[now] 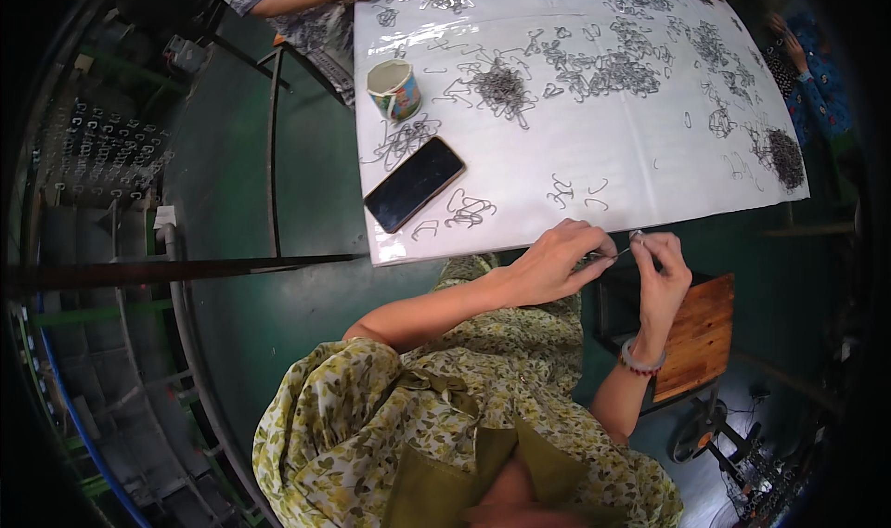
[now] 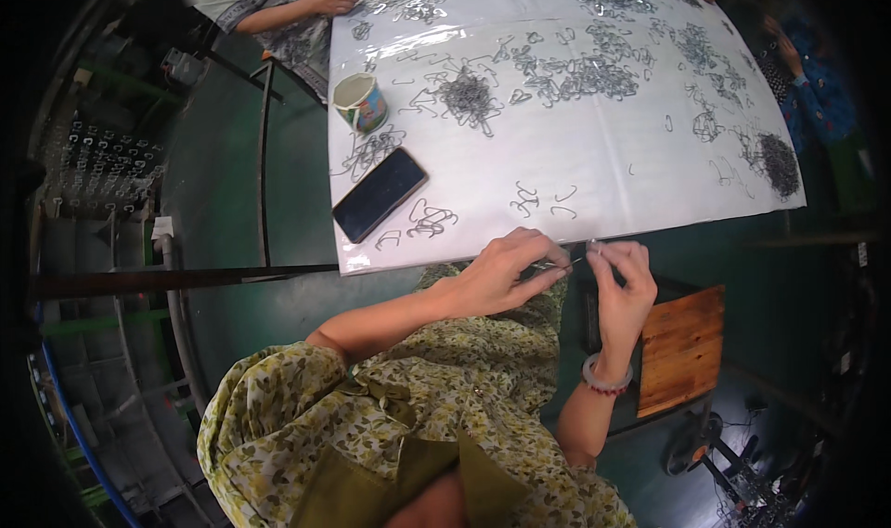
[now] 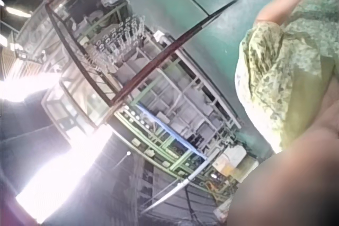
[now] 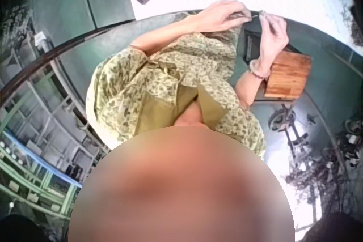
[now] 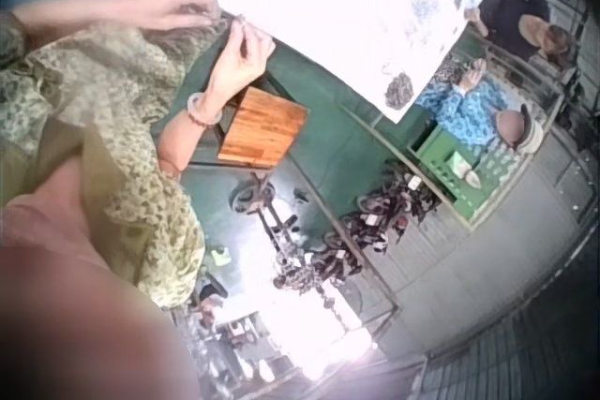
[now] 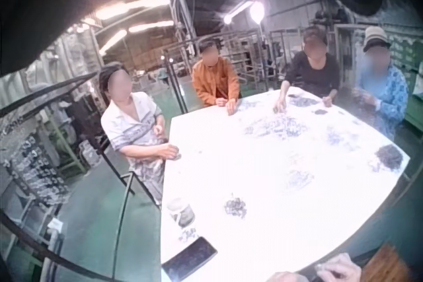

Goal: The person picks small metal hooks and split rings from a white table and links them together by hand. They repeatedly reach for parts, connect them, and place the assembled chains onto a hanging rack nearby.

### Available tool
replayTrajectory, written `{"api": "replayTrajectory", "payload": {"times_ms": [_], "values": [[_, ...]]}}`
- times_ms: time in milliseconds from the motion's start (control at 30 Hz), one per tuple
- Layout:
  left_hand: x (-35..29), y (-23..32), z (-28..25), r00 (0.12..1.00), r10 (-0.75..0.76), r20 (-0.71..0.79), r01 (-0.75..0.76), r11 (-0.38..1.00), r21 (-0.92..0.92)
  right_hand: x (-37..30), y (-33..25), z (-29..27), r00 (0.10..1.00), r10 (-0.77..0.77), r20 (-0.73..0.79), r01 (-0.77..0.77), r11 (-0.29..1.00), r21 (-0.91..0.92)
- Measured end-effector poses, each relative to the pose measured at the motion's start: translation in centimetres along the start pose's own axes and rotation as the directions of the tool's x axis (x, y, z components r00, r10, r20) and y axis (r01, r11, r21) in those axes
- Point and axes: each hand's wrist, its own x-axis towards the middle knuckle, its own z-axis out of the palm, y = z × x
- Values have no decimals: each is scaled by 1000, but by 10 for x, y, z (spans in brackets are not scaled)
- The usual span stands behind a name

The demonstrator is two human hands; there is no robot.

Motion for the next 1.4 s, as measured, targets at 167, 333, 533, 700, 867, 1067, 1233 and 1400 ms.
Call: {"api": "replayTrajectory", "payload": {"times_ms": [167, 333, 533, 700, 867, 1067, 1233, 1400], "values": [[1, 2, -1, 997, 66, 26, -68, 996, 62, -21, -23, 2, 999, -1, -48, 9, 985, 173], [-5, -4, -2, 997, 67, 37, -71, 992, 109, -22, -25, 8, 990, 131, -55, -95, 898, 430], [4, -18, -34, 983, 45, -179, -30, 996, 86, -27, -21, 21, 981, 192, -30, -133, 773, 621], [35, -116, -158, 937, -141, -318, 324, 690, 647, -28, -26, 18, 977, 213, 7, -172, 765, 620], [45, -171, -195, 933, -256, -253, 332, 337, 881, -25, -28, 15, 981, 192, -4, -151, 785, 601], [44, -187, -198, 917, -344, -201, 297, 254, 921, -26, -32, 15, 974, 225, -28, -167, 795, 583], [51, -122, -164, 915, -308, -262, 404, 679, 613, -31, -25, 19, 967, 253, -18, -183, 747, 639], [33, -28, -90, 929, -369, 10, 367, 919, -142, -40, -19, 27, 958, 284, -29, -190, 712, 676]]}}
